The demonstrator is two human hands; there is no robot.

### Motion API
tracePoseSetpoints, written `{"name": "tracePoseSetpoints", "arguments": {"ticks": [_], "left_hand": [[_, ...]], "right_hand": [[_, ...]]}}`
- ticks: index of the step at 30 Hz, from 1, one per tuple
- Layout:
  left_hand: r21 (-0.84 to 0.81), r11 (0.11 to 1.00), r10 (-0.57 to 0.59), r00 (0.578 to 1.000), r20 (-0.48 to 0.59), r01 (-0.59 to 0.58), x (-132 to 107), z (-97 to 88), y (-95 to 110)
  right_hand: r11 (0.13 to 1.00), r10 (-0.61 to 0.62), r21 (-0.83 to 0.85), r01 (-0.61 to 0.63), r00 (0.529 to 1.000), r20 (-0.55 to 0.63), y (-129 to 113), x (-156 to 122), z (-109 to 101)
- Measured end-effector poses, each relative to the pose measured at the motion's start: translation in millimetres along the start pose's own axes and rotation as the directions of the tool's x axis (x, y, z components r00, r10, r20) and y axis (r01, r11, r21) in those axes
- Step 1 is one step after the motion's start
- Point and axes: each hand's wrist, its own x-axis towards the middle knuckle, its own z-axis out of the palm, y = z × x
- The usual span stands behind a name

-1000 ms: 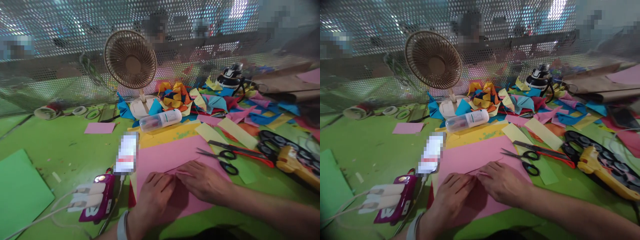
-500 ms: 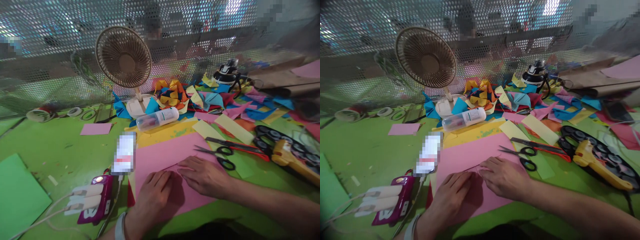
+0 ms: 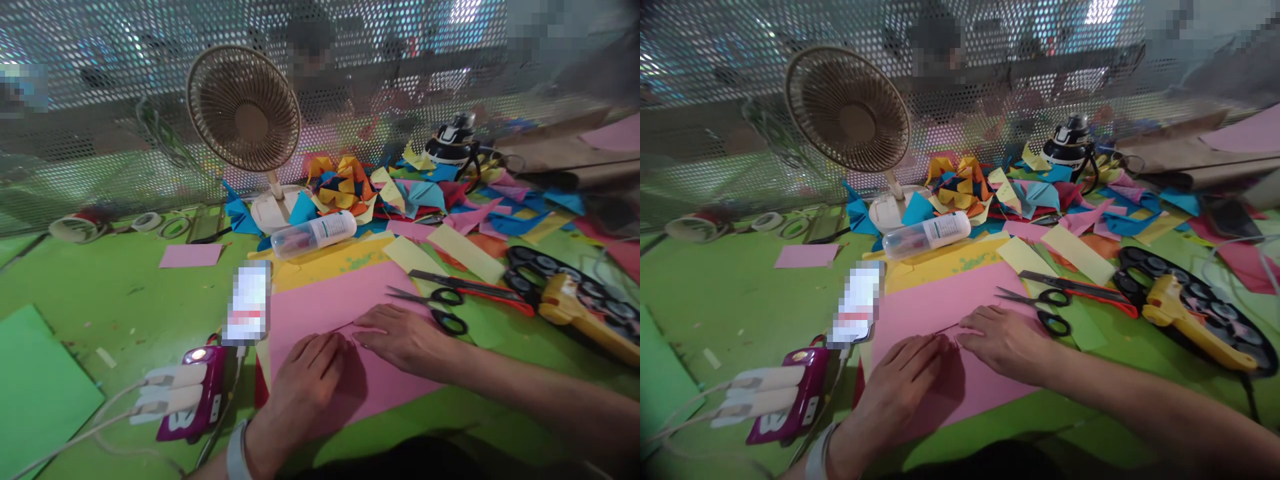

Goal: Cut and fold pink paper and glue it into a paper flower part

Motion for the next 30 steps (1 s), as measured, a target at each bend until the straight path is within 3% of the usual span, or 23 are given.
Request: {"name": "tracePoseSetpoints", "arguments": {"ticks": [15,30], "left_hand": [[0.000,0.999,0.049,0.991,0.126,-0.049,-4.7,2.7,-4.2],[0.029,0.998,0.047,0.994,0.094,-0.050,-5.9,8.8,-1.1]], "right_hand": [[1.000,-0.011,-0.010,0.010,1.000,-0.029,0.0,0.6,0.1],[1.000,0.001,-0.004,-0.002,1.000,-0.028,-1.6,0.2,3.1]]}}
